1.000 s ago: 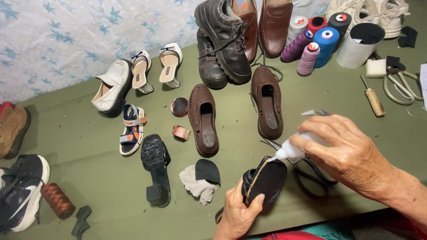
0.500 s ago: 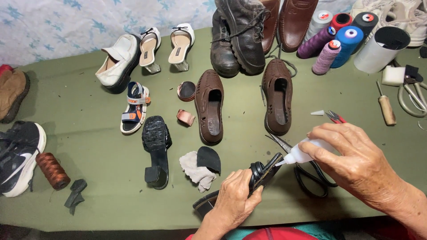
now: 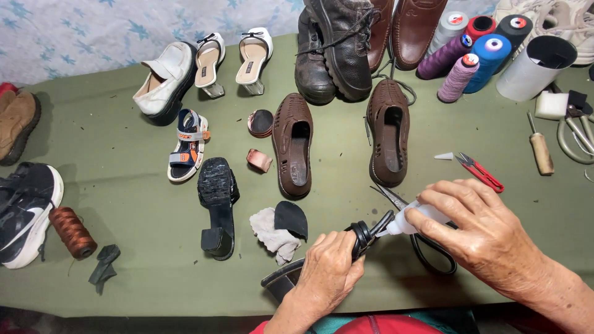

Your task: The person repairs a black high-heeled shoe by applying a new sole patch. They apply glue to the shoe's sole, press the patch into place, and trim the excess material using shears. Finally, they wipe the shoe with a cloth.

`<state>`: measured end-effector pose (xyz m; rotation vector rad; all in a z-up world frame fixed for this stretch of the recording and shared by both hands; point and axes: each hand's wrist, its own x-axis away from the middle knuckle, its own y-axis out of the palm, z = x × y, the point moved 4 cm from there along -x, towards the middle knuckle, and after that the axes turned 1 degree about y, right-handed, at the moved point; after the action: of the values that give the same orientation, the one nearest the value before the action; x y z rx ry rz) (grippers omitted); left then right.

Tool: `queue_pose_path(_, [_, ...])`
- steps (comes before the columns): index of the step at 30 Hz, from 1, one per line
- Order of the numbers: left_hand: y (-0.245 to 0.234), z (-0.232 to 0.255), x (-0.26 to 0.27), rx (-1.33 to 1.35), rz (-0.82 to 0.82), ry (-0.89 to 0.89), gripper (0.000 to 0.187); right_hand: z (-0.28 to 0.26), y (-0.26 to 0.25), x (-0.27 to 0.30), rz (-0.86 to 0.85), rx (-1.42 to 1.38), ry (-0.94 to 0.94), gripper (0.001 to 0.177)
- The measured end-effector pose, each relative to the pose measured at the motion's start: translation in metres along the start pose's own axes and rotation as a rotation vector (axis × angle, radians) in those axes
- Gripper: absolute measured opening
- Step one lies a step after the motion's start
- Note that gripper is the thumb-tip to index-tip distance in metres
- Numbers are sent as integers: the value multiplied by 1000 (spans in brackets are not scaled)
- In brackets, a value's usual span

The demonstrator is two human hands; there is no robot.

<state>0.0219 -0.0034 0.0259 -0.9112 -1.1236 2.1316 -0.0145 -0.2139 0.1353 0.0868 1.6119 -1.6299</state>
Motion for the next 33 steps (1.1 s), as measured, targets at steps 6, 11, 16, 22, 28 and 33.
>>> queue_pose_path(6, [-2, 2, -2, -65, 21, 15, 30, -1, -1, 0, -20, 11, -18, 10])
queue_pose_path(11, [-1, 4, -3, -104, 29, 33, 33, -1, -2, -1, -21, 2, -24, 8])
queue_pose_path(16, [0, 4, -4, -130, 20, 40, 35, -1, -2, -1, -21, 15, -38, 6])
queue_pose_path(22, [1, 5, -5, -127, 19, 37, 34, -4, -1, 0, -17, -3, -58, 11])
queue_pose_path(28, [-2, 7, -4, -127, 31, 42, 34, -2, -1, 1, -31, -16, -58, 11])
queue_pose_path(33, [-3, 6, 0, -68, 31, 21, 30, 14, 6, 16, -91, -39, 28, 18])
